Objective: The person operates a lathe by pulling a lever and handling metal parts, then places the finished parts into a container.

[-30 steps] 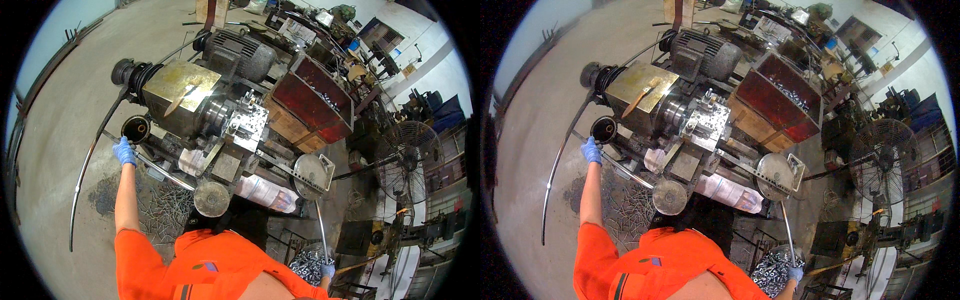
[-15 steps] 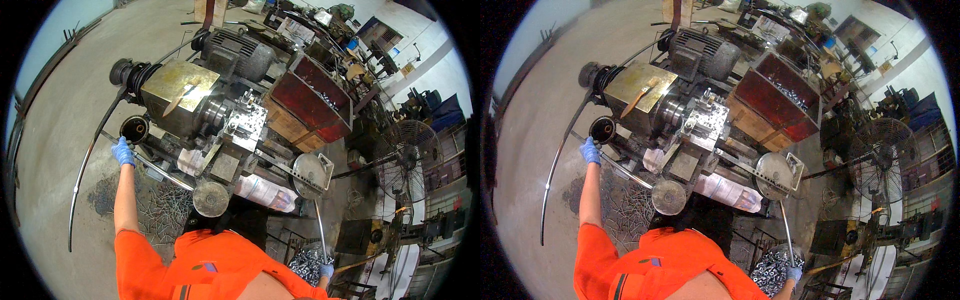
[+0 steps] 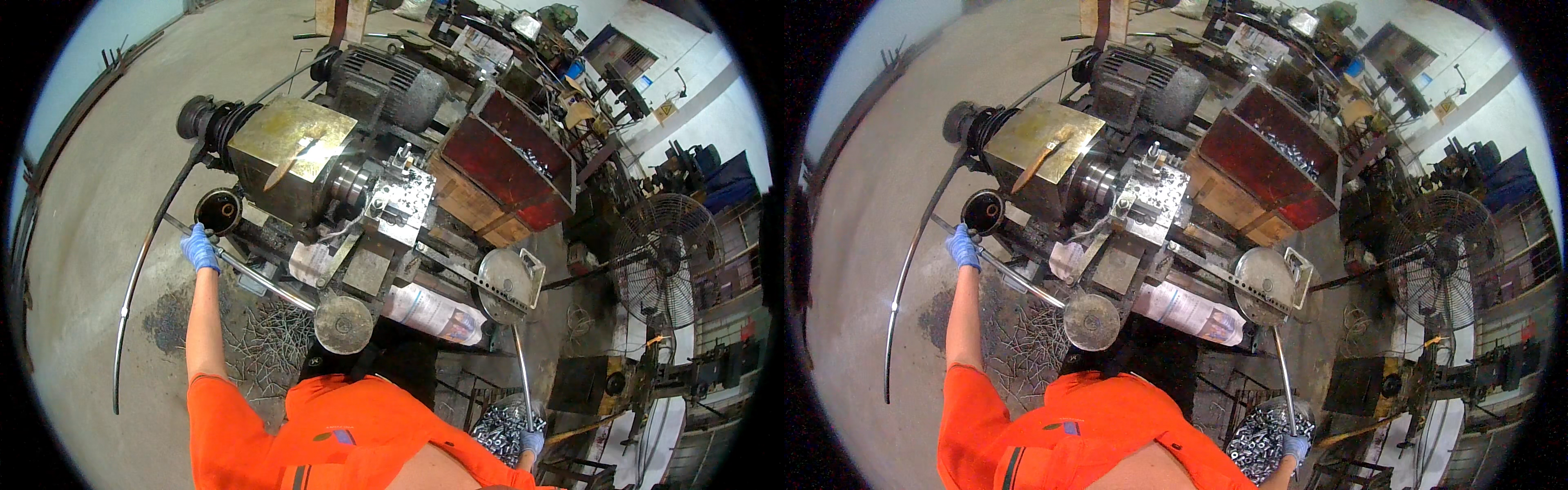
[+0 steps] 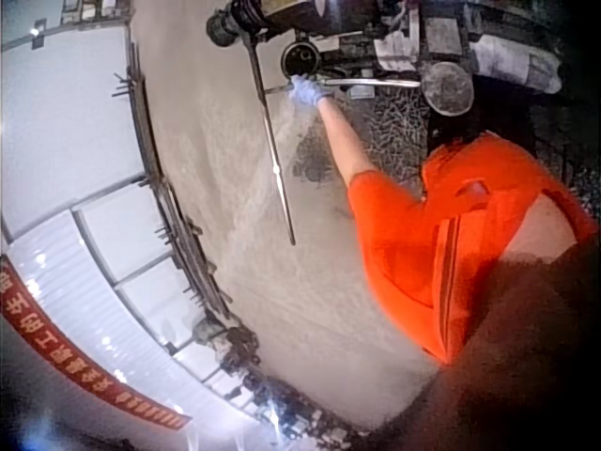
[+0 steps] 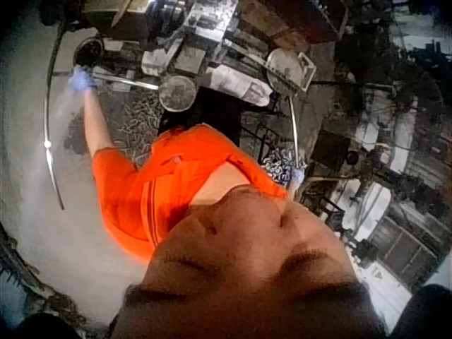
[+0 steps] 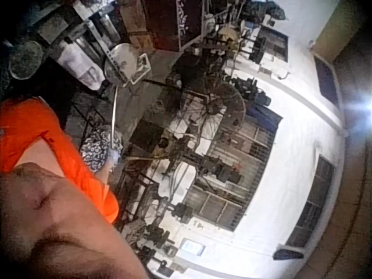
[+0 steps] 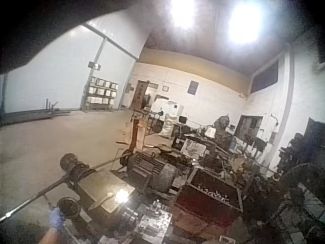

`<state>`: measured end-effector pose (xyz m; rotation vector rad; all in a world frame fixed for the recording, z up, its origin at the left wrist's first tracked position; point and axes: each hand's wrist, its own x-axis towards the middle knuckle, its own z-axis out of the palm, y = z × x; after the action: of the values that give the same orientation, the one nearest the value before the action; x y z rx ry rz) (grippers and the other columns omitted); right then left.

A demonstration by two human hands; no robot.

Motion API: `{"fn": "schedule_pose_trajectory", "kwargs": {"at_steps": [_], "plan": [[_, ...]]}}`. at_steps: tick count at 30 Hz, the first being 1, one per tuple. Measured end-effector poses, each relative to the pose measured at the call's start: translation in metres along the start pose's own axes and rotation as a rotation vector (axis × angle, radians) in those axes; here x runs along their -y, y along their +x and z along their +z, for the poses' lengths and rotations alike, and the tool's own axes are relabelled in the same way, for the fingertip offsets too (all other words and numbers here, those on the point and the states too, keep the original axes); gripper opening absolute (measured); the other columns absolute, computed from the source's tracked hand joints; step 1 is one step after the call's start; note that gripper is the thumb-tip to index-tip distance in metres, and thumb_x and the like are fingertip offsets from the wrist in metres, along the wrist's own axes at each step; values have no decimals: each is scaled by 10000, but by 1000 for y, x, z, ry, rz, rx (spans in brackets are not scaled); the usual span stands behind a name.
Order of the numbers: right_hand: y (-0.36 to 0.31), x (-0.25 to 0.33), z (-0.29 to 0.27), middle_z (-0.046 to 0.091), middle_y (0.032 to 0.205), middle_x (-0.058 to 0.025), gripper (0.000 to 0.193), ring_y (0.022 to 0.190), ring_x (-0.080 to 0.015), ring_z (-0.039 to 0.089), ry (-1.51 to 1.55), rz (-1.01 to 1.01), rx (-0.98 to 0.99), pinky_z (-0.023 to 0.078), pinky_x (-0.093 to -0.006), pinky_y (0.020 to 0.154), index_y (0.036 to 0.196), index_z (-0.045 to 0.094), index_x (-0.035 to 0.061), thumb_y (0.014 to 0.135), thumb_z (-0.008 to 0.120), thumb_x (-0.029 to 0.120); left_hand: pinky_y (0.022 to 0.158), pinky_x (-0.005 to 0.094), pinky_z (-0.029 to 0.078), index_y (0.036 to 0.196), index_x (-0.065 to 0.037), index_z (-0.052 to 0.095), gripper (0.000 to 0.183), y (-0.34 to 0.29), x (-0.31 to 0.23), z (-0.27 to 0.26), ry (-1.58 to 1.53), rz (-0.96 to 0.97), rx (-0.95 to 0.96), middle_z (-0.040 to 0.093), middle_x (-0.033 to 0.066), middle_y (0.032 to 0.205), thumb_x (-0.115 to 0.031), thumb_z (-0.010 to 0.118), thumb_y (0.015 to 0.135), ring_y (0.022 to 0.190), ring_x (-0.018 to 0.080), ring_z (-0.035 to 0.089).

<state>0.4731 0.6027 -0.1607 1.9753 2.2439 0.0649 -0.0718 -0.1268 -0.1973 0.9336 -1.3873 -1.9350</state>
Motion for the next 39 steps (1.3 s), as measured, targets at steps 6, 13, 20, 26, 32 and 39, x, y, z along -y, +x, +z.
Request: {"fn": "schedule_pose_trajectory", "kwargs": {"at_steps": [6,13,20,26,32,39], "plan": [[-4,-1,-3,615,954,-248,477,926,-372,588,28,-6,20,467,-403,795,937,613,-22,597,689,304,354,276,408,827,14,512,128,-4,-5,2,79,-1,-14,578,97,583,-106,553,837,405,157,528],[2,-10,12,612,946,-263,491,923,-379,586,51,13,-12,468,-400,800,915,618,-35,575,716,306,368,281,430,830,24,517,140,-5,-4,3,71,34,-8,585,104,594,-110,557,836,415,161,540],[-7,-4,4,609,932,-274,479,914,-393,585,17,-7,-2,474,-415,794,895,620,-40,581,707,311,366,280,440,844,28,521,142,3,5,2,41,46,-19,585,110,595,-107,560,833,411,167,541],[-11,-2,3,614,927,-262,460,911,-384,594,-16,-2,3,482,-417,785,894,625,-34,611,684,324,364,276,440,853,24,526,127,1,2,0,34,40,-22,578,104,589,-97,555,836,408,169,537],[3,-15,20,605,958,-267,525,941,-375,589,-74,24,53,476,-422,802,978,597,-26,638,682,365,366,278,449,856,24,526,124,5,7,2,17,39,4,583,108,602,-95,555,835,411,170,540],[-31,12,-11,611,952,-257,557,914,-380,591,-52,16,36,474,-427,791,1038,572,-11,661,655,391,378,284,462,865,23,531,134,11,11,-4,-11,23,-7,598,118,616,-102,561,827,431,181,562]]}}
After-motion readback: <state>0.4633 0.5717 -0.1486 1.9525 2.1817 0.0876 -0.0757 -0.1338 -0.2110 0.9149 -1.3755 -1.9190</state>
